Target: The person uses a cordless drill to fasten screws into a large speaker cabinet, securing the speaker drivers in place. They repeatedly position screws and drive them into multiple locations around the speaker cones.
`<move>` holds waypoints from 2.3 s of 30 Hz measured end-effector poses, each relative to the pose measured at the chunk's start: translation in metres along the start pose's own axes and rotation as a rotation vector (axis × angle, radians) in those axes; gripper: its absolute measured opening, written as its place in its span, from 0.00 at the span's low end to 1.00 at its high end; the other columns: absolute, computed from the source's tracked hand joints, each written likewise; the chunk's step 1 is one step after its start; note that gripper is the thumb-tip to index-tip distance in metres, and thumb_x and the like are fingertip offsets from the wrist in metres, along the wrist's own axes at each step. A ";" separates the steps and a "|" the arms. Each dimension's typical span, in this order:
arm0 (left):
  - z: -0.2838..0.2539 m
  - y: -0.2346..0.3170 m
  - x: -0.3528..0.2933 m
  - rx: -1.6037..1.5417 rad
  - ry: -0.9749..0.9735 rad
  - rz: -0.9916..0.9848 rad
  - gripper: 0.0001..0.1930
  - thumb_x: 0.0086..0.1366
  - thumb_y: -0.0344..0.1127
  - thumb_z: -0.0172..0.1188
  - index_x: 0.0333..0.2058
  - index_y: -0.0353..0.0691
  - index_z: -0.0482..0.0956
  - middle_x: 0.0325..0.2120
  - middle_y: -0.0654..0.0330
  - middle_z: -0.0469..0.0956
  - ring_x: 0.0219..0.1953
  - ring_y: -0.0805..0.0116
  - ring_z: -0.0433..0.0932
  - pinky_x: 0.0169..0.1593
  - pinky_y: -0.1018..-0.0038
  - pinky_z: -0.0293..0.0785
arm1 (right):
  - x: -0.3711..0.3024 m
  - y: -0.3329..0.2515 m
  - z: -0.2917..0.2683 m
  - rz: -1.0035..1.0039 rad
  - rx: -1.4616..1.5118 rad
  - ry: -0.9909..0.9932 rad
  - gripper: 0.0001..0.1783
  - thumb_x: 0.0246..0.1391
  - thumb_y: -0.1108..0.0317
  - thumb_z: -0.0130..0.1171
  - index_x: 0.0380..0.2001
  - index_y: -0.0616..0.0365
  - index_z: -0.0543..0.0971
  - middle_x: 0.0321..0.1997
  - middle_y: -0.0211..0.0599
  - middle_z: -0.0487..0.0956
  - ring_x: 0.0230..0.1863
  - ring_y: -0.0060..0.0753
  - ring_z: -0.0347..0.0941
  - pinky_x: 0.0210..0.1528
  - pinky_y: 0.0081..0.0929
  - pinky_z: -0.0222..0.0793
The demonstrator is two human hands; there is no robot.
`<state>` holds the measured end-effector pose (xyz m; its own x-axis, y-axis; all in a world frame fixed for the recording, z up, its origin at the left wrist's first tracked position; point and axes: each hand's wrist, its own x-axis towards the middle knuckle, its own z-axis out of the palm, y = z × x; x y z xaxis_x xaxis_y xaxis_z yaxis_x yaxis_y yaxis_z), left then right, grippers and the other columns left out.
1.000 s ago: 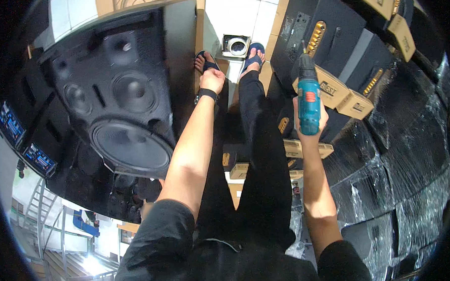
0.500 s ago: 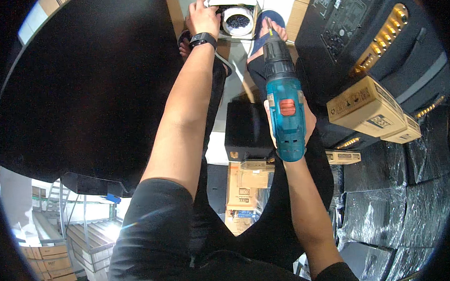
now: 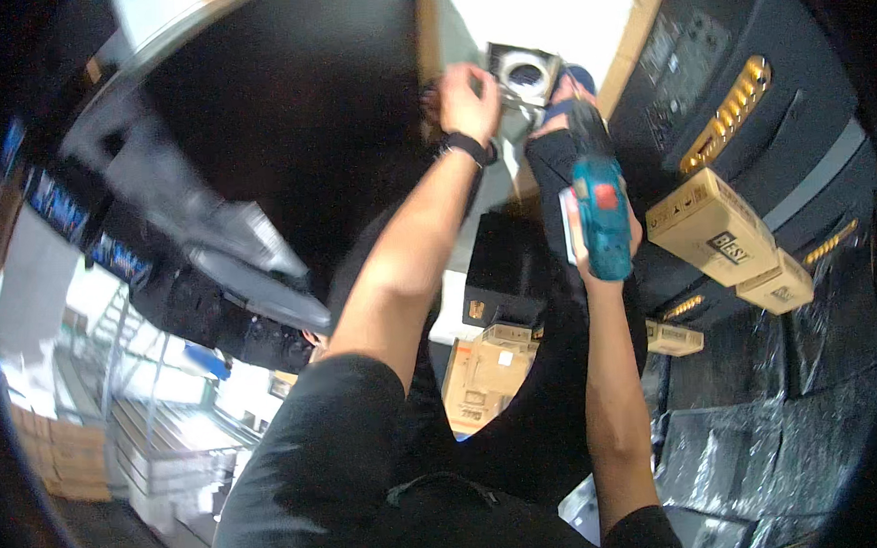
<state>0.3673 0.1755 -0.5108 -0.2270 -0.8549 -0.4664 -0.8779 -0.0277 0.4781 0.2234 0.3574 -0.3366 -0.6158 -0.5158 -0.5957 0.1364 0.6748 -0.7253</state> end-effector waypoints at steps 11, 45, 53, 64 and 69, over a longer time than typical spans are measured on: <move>-0.495 0.265 -0.240 -1.447 -0.194 -0.561 0.16 0.76 0.36 0.63 0.57 0.37 0.77 0.48 0.60 0.83 0.51 0.67 0.84 0.59 0.69 0.82 | -0.205 -0.372 -0.175 -0.449 -0.122 -0.465 0.16 0.50 0.69 0.76 0.41 0.58 0.83 0.35 0.34 0.86 0.34 0.31 0.84 0.43 0.31 0.80; -0.690 0.159 -0.636 -1.983 0.368 0.250 0.10 0.77 0.36 0.60 0.52 0.44 0.84 0.50 0.60 0.86 0.52 0.70 0.85 0.52 0.78 0.85 | -0.505 -0.503 -0.116 -1.267 -0.601 -0.858 0.18 0.44 0.57 0.77 0.34 0.53 0.83 0.28 0.38 0.82 0.31 0.48 0.80 0.37 0.40 0.76; -0.679 0.105 -0.679 -2.030 0.463 0.300 0.11 0.77 0.33 0.59 0.54 0.41 0.82 0.51 0.58 0.84 0.53 0.67 0.85 0.54 0.74 0.86 | -0.521 -0.490 -0.069 -1.426 -0.437 -1.101 0.31 0.50 0.69 0.73 0.60 0.56 0.84 0.29 0.40 0.85 0.28 0.31 0.81 0.36 0.27 0.76; -0.703 0.105 -0.702 -1.916 0.681 0.727 0.23 0.78 0.42 0.59 0.67 0.44 0.73 0.65 0.57 0.74 0.66 0.60 0.76 0.63 0.62 0.79 | -0.538 -0.496 -0.053 -1.296 -0.497 -1.173 0.18 0.49 0.63 0.76 0.41 0.59 0.83 0.28 0.28 0.82 0.28 0.25 0.79 0.34 0.28 0.76; -0.789 0.131 -0.760 -0.800 1.391 0.637 0.20 0.79 0.41 0.58 0.63 0.39 0.74 0.58 0.54 0.76 0.57 0.55 0.78 0.59 0.59 0.77 | -0.519 -0.496 -0.046 -0.564 -0.177 -1.369 0.30 0.57 0.52 0.71 0.55 0.61 0.77 0.33 0.25 0.78 0.32 0.21 0.75 0.38 0.26 0.73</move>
<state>0.7577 0.4133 0.4935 0.4565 -0.5920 0.6642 -0.2934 0.6047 0.7405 0.4395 0.3142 0.3481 0.6476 -0.7394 -0.1843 -0.0210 0.2244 -0.9743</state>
